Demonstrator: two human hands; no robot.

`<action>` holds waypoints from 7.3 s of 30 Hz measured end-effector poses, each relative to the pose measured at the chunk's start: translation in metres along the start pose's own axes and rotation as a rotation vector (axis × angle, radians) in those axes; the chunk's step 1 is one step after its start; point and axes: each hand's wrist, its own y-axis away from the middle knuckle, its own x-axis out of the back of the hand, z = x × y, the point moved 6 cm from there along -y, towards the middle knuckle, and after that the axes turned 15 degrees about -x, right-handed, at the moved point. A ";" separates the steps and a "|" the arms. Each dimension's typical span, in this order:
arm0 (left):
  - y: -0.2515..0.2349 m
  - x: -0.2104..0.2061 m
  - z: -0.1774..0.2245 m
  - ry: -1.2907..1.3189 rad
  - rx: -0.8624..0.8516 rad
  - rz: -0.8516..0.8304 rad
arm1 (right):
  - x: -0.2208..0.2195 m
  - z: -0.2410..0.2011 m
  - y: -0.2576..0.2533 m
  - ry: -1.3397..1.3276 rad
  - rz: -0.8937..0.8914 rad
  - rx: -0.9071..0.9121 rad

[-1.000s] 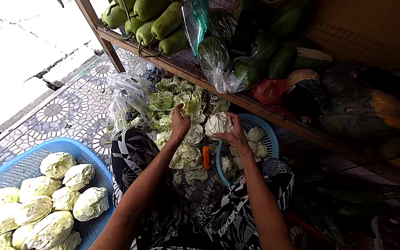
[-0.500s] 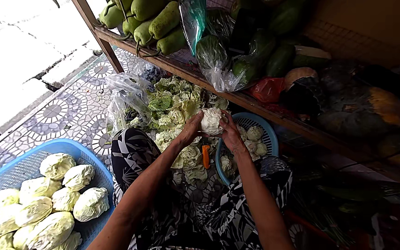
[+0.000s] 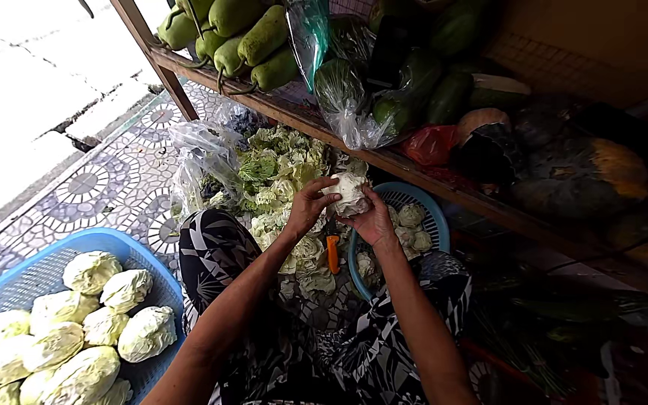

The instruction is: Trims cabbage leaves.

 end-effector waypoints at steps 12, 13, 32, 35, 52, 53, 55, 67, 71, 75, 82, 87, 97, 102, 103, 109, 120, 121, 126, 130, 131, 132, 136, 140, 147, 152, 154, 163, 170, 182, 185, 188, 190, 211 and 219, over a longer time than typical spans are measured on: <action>0.005 0.000 -0.010 0.187 0.181 0.140 | 0.003 -0.002 -0.003 -0.070 0.112 0.308; 0.005 -0.001 -0.011 0.222 0.205 0.163 | 0.002 -0.003 -0.001 -0.058 0.120 0.338; 0.000 -0.014 0.022 -0.175 -0.441 -0.261 | 0.016 0.000 -0.014 -0.234 0.068 0.125; 0.000 -0.012 0.011 -0.429 -0.281 -0.424 | 0.024 -0.006 -0.019 -0.331 0.033 0.206; 0.004 -0.015 0.002 -0.243 -0.135 -0.240 | 0.011 0.021 -0.019 -0.027 0.039 0.113; 0.003 -0.014 0.004 -0.209 -0.109 -0.242 | 0.011 0.020 -0.018 -0.035 0.034 0.107; 0.001 -0.012 0.006 -0.142 -0.059 -0.238 | 0.011 0.017 -0.017 -0.068 0.015 0.104; 0.000 0.014 0.018 -0.478 -0.189 -0.065 | 0.022 0.011 -0.018 -0.119 0.112 0.100; 0.003 0.007 0.000 -0.265 0.209 -0.172 | 0.022 0.010 -0.019 -0.032 0.034 0.149; 0.003 -0.011 -0.004 -0.070 0.162 -0.234 | 0.013 0.010 -0.017 0.130 -0.013 0.264; 0.005 -0.024 -0.009 -0.393 -0.106 -0.399 | 0.012 0.006 -0.009 0.219 0.101 0.337; 0.006 -0.026 -0.006 -0.418 -0.115 -0.396 | 0.012 0.011 -0.009 0.135 0.156 0.262; 0.007 -0.023 -0.011 -0.510 -0.021 -0.344 | 0.011 0.026 -0.017 -0.050 0.142 0.100; 0.005 -0.008 -0.019 -0.441 0.071 -0.235 | 0.012 0.021 -0.012 -0.194 0.100 0.021; 0.004 -0.004 -0.020 -0.460 0.081 -0.204 | 0.012 0.020 -0.011 -0.222 0.077 0.012; 0.000 -0.002 -0.023 -0.555 0.036 -0.206 | 0.012 0.016 -0.010 -0.201 0.050 0.018; 0.009 -0.026 -0.012 -0.402 -0.167 -0.254 | 0.003 0.022 -0.005 -0.140 0.004 0.022; 0.009 -0.025 -0.010 -0.427 -0.180 -0.258 | 0.003 0.023 -0.005 -0.141 0.001 0.017; 0.015 -0.022 -0.010 -0.559 -0.132 -0.149 | -0.007 0.032 -0.002 -0.125 0.001 -0.002; 0.014 -0.021 -0.012 -0.600 0.043 -0.158 | -0.006 0.039 -0.008 -0.155 0.027 -0.014; 0.015 -0.022 -0.013 -0.610 0.072 -0.162 | -0.005 0.040 -0.009 -0.161 0.031 -0.020; 0.014 -0.022 -0.014 -0.624 0.100 -0.166 | -0.004 0.041 -0.010 -0.168 0.034 -0.025; 0.016 -0.023 -0.022 -0.636 0.192 -0.181 | 0.000 0.046 -0.014 -0.192 0.069 -0.053; 0.017 -0.014 -0.033 -0.558 0.284 -0.062 | 0.002 0.052 -0.016 -0.233 0.066 -0.079; 0.011 0.009 -0.028 -0.312 0.276 -0.074 | 0.010 0.035 -0.014 0.034 0.147 -0.075; 0.001 -0.021 -0.019 -0.067 0.007 -0.427 | 0.018 0.037 -0.018 0.145 0.200 -0.162; 0.000 -0.021 -0.018 -0.073 -0.046 -0.372 | 0.017 0.037 -0.016 0.131 0.197 -0.190; 0.003 -0.005 -0.019 0.159 0.023 0.040 | 0.010 0.036 -0.009 0.239 0.149 -0.254; 0.007 -0.001 -0.023 0.260 0.090 0.269 | 0.003 0.029 -0.011 0.263 0.123 -0.039; 0.007 0.005 -0.016 -0.021 0.259 -0.050 | 0.011 0.037 -0.014 0.278 0.173 -0.050; 0.005 -0.003 -0.011 -0.189 0.090 -0.110 | 0.010 0.037 -0.014 0.311 0.195 -0.047; 0.006 -0.001 -0.013 -0.166 0.017 0.011 | 0.007 0.037 -0.011 0.345 0.178 -0.027; 0.008 0.001 -0.016 -0.076 0.040 0.118 | 0.004 0.039 -0.012 0.326 0.141 -0.038; 0.007 -0.010 -0.022 -0.156 0.207 -0.141 | 0.009 0.029 -0.012 -0.036 0.094 -0.049; 0.008 0.003 -0.019 -0.278 0.086 0.045 | 0.004 0.025 -0.009 -0.197 0.046 -0.007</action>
